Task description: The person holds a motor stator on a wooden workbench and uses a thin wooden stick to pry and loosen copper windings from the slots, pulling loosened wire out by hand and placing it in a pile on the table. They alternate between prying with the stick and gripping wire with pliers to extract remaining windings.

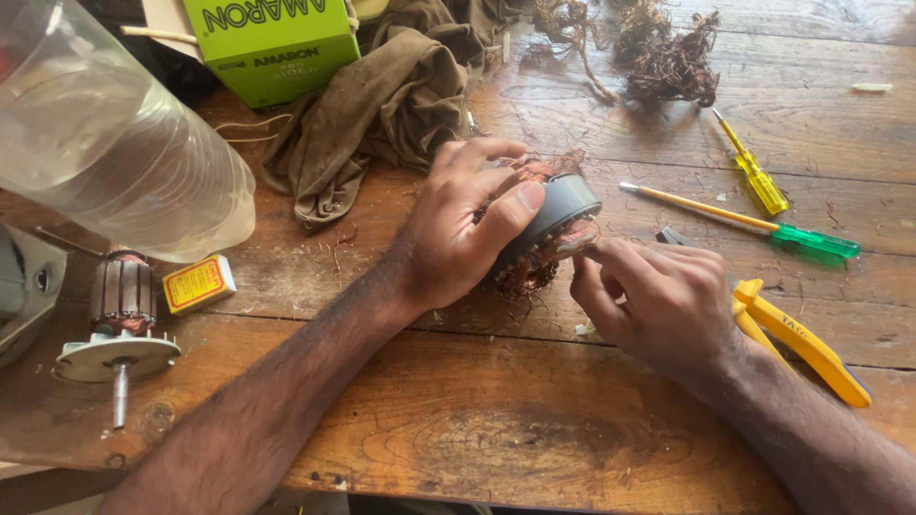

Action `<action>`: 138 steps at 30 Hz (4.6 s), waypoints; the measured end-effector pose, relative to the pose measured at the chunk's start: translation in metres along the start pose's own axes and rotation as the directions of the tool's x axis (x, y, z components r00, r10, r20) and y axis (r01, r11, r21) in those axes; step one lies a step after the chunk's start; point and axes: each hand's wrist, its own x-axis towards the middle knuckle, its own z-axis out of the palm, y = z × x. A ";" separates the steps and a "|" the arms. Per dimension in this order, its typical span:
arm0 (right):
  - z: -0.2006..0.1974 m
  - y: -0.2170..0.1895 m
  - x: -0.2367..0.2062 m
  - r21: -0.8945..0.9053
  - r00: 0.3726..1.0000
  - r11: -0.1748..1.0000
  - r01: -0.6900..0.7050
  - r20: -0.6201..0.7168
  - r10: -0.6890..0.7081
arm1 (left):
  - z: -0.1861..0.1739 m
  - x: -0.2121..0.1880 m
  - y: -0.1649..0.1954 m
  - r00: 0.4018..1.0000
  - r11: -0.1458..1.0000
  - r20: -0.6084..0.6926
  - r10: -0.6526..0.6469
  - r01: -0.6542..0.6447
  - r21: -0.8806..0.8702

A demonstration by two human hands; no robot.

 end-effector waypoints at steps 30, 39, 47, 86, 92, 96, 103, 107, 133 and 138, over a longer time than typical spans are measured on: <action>-0.001 -0.006 0.005 0.106 0.993 0.991 0.083 0.069 -0.091 | -0.004 0.001 0.007 1.000 0.999 0.021 -0.018 0.017 0.042; -0.001 -0.004 0.003 0.096 0.993 0.992 0.085 0.076 -0.092 | -0.003 -0.002 0.006 0.998 0.986 -0.063 0.007 0.004 0.167; 0.000 -0.003 0.002 0.076 0.991 0.995 0.072 0.109 -0.080 | -0.008 -0.002 0.015 0.999 0.986 0.023 -0.034 0.029 0.167; -0.008 -0.011 0.000 0.423 0.988 0.899 -0.114 -0.051 0.149 | -0.017 -0.004 0.002 0.953 0.953 -0.020 0.302 -0.301 0.035; -0.016 -0.009 -0.005 0.136 0.951 0.985 0.102 -0.304 -0.056 | -0.013 -0.003 0.005 0.969 0.979 0.140 0.202 -0.196 -0.056; -0.015 -0.020 -0.010 -0.040 0.892 0.945 0.325 -0.317 -0.321 | -0.020 -0.004 0.010 0.974 0.992 0.201 0.103 -0.086 -0.094; 0.000 -0.054 -0.013 -0.026 0.980 0.981 0.191 -0.046 -0.192 | -0.030 0.001 0.023 0.968 0.977 0.211 0.133 -0.092 -0.191; 0.003 -0.059 -0.010 -0.060 0.981 0.979 0.192 -0.024 -0.194 | -0.028 -0.002 0.024 0.969 0.984 0.216 0.117 -0.083 -0.159; -0.017 -0.032 -0.007 0.425 0.981 0.899 0.102 -0.194 -0.020 | 0.001 -0.001 0.037 0.990 0.989 -0.103 -0.095 0.083 -0.119; -0.009 -0.019 -0.009 0.552 0.943 0.834 -0.016 -0.269 0.196 | 0.002 -0.003 0.033 0.995 0.998 -0.099 0.032 -0.038 -0.059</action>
